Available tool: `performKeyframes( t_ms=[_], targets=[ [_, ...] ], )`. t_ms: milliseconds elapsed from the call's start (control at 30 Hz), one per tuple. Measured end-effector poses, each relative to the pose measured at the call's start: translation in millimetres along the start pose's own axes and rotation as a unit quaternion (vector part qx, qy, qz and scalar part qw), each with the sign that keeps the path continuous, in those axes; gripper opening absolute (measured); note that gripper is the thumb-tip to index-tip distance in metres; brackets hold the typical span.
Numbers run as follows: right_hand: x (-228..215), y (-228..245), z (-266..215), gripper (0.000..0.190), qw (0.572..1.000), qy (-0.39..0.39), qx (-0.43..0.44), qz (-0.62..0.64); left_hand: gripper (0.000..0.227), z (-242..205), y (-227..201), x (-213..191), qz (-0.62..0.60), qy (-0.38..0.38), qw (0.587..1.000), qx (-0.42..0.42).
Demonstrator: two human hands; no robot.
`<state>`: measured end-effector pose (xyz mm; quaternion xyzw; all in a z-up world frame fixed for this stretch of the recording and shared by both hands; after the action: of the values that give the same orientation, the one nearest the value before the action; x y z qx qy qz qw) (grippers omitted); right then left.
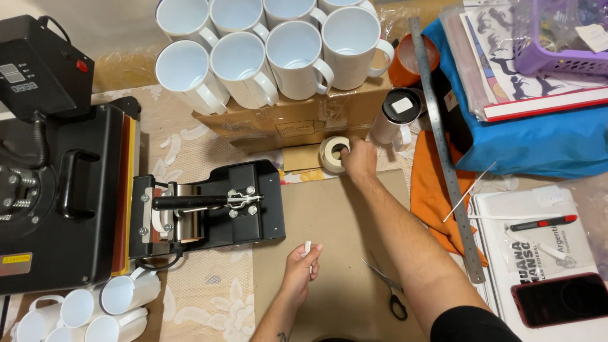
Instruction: The person unpacks white ceramic mugs from a cardboard box and arranges them on top of the box. They then wipe a mug with an orange cloth and place it into a mug heat press machine, followed by wrapping a strip of brown tape around the mug.
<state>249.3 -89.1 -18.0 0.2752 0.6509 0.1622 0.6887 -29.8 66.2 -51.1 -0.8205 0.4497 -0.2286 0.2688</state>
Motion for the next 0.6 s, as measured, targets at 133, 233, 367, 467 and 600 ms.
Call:
performKeyframes(
  t_ms=[133, 233, 367, 467, 600],
  targets=[
    [-11, -2, -18, 0.018, 0.996, -0.008, -0.065, 0.063, 0.019, 2, 9, -15, -0.002, -0.006, 1.000, 0.000],
    [-32, 2, -44, 0.024, 0.988, -0.019, -0.116, 0.103, 0.015, 1, 17, -25, -0.004, -0.007, 1.000, -0.012],
    [-88, 61, -98, 0.028, 0.973, -0.012, -0.148, 0.177, 0.014, 7, 34, -43, -0.049, 0.016, 0.999, -0.010],
    [-128, 148, -125, 0.033, 0.933, -0.030, -0.271, 0.234, 0.012, -2, 30, -55, -0.021, 0.015, 1.000, -0.009],
    [-109, 269, -131, 0.032, 0.896, -0.014, -0.377, 0.237, 0.013, -10, 18, -76, -0.067, 0.020, 0.997, 0.021]
  ],
)
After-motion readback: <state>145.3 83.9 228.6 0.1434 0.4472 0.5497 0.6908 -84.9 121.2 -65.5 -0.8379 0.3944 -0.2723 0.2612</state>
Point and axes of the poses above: each hand's wrist, its own z-axis towards the middle knuckle, its own x-axis out of the palm, y = z × x, the point moved 4 cm from there along z, towards the middle knuckle, and after that the axes turned 7 degrees about -y, right-handed, at the moved point
